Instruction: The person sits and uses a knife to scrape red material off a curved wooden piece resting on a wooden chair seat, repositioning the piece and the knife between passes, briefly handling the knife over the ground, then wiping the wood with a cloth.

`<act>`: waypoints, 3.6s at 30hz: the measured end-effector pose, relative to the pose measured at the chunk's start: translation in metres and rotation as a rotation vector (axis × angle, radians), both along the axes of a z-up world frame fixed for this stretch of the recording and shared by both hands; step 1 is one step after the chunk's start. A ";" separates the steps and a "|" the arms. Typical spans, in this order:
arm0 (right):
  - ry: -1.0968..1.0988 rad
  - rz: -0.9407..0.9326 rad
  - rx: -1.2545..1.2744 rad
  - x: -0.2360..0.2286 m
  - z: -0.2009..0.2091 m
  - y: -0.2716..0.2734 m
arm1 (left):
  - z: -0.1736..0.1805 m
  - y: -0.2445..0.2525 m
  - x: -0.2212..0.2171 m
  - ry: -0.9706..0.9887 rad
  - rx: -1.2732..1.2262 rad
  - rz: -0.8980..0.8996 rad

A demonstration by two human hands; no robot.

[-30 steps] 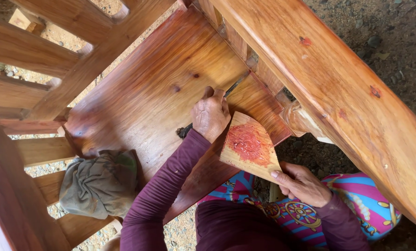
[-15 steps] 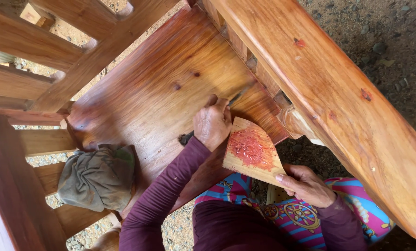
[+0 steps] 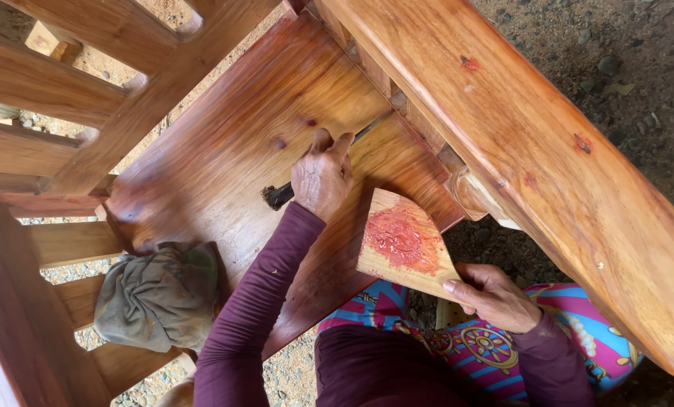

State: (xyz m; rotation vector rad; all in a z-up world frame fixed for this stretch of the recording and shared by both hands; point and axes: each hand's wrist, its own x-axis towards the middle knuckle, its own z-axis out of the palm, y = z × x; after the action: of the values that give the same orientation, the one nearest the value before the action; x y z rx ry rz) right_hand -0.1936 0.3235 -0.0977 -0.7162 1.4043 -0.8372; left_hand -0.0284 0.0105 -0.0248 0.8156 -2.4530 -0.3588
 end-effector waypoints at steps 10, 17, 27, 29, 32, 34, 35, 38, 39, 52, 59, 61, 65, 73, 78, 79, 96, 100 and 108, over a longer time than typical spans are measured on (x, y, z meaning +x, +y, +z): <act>0.013 0.013 -0.037 -0.001 0.001 -0.001 | -0.003 0.013 -0.002 -0.059 0.013 -0.056; 0.016 0.025 -0.033 -0.006 -0.010 0.002 | 0.006 0.034 0.001 -0.028 0.032 -0.103; 0.003 0.028 -0.050 -0.006 -0.009 0.002 | 0.020 -0.001 -0.003 -0.153 -0.058 -0.028; -0.034 0.004 -0.032 -0.006 -0.005 0.001 | 0.017 -0.005 -0.007 -0.191 -0.076 0.017; -0.038 0.007 -0.034 -0.009 -0.013 0.003 | 0.011 -0.004 -0.002 -0.118 -0.042 -0.058; -0.029 0.013 -0.025 -0.009 -0.013 0.001 | 0.011 0.002 -0.001 -0.156 -0.028 -0.061; -0.017 0.021 -0.016 -0.009 -0.012 0.000 | 0.011 0.005 0.001 -0.192 -0.015 -0.063; -0.050 -0.001 0.019 -0.005 0.007 -0.008 | 0.028 0.017 0.011 -0.136 -0.015 -0.106; -0.051 0.000 0.017 -0.005 0.006 -0.009 | 0.040 0.018 0.014 -0.138 -0.017 -0.104; -0.021 -0.052 -0.078 0.022 0.009 -0.038 | 0.124 0.021 0.050 -0.309 -0.172 -0.202; -0.054 -0.040 -0.034 0.031 0.015 -0.049 | 0.126 0.035 0.042 -0.626 -0.443 -0.227; -0.097 0.018 -0.013 0.035 0.008 -0.050 | 0.127 0.041 0.040 -0.679 -0.469 -0.237; -0.248 0.059 0.130 0.047 0.014 -0.057 | 0.134 0.049 0.036 -0.786 -0.561 -0.250; -0.426 -0.053 0.173 0.062 0.018 -0.059 | 0.140 0.055 0.027 -0.935 -0.547 -0.304; -0.519 -0.161 0.070 0.072 0.025 -0.074 | 0.134 0.048 0.021 -0.962 -0.575 -0.311; -0.533 -0.206 0.082 0.076 0.036 -0.080 | 0.132 0.046 0.020 -0.972 -0.557 -0.310; -0.676 -0.353 -0.054 0.091 0.041 -0.121 | 0.128 0.023 0.008 -1.083 -0.601 -0.238; -0.692 -0.352 -0.059 0.087 0.052 -0.121 | 0.122 0.018 0.008 -1.099 -0.568 -0.260; -0.697 -0.337 -0.021 0.085 0.052 -0.121 | 0.116 0.009 0.005 -1.140 -0.492 -0.298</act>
State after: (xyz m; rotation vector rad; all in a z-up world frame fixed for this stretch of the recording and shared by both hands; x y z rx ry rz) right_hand -0.1091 0.2021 -0.0458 -0.1567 0.8849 -1.2212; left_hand -0.0231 0.0195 0.0915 0.4651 -3.4588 0.8293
